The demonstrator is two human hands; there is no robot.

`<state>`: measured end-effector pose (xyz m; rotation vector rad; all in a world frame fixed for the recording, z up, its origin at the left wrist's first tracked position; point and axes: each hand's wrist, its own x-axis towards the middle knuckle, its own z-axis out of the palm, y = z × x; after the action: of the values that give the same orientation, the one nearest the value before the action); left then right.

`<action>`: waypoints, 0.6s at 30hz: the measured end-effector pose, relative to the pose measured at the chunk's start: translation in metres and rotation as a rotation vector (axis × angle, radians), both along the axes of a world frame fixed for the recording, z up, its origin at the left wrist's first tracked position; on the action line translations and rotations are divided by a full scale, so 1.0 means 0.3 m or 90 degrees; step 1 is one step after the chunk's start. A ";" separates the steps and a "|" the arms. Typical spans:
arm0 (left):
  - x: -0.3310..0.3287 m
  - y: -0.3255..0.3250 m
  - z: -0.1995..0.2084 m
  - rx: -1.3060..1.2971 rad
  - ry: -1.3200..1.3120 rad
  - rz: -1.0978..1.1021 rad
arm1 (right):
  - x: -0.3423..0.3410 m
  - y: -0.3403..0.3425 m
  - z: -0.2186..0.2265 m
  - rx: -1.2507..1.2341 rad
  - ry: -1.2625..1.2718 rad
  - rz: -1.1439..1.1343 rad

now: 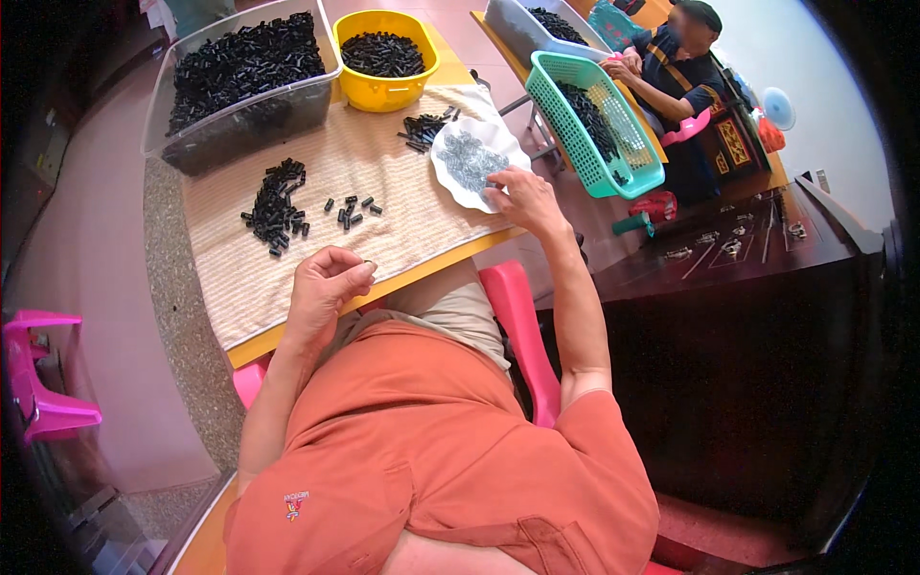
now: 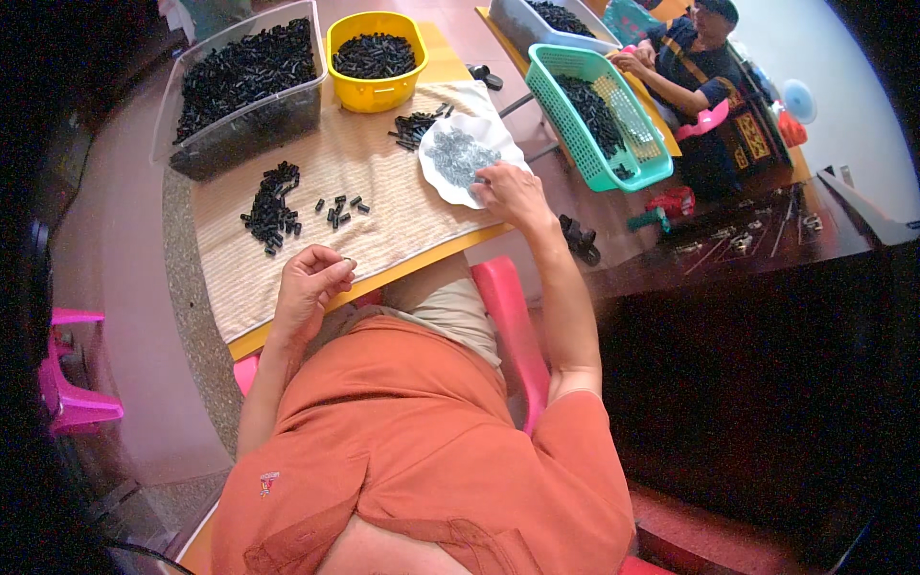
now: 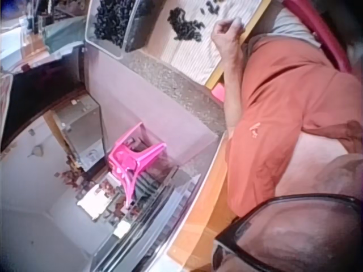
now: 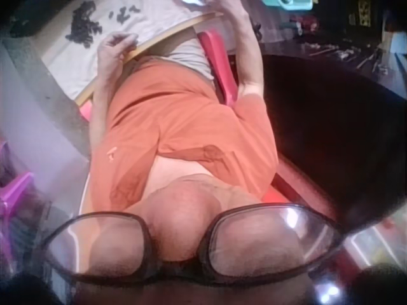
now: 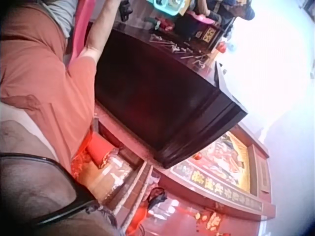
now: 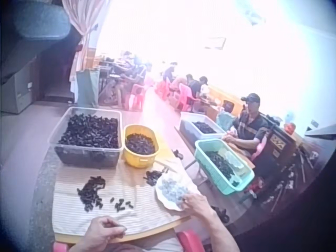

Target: The person assembles components by picking small metal pins from a plate and inserting them into black plastic pieces by hand.

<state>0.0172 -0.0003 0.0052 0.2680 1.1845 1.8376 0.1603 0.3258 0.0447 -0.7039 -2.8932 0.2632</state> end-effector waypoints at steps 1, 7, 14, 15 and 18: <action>0.000 0.000 0.000 0.000 0.001 -0.002 | -0.004 0.007 -0.007 0.003 -0.004 0.003; 0.003 0.002 0.008 -0.006 0.007 -0.002 | -0.022 0.019 -0.018 -0.013 0.006 0.006; 0.006 0.001 0.007 -0.006 0.012 -0.003 | -0.023 0.030 -0.043 -0.006 0.030 0.015; 0.007 0.002 0.009 -0.007 0.014 -0.003 | -0.020 0.035 -0.050 -0.006 0.029 0.016; 0.007 0.002 0.012 -0.008 0.017 -0.004 | -0.009 0.042 -0.058 -0.021 0.083 0.033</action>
<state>0.0194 0.0002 0.0089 0.2900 1.2119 1.8265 0.1576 0.3383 0.0272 -0.5951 -2.7917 0.3505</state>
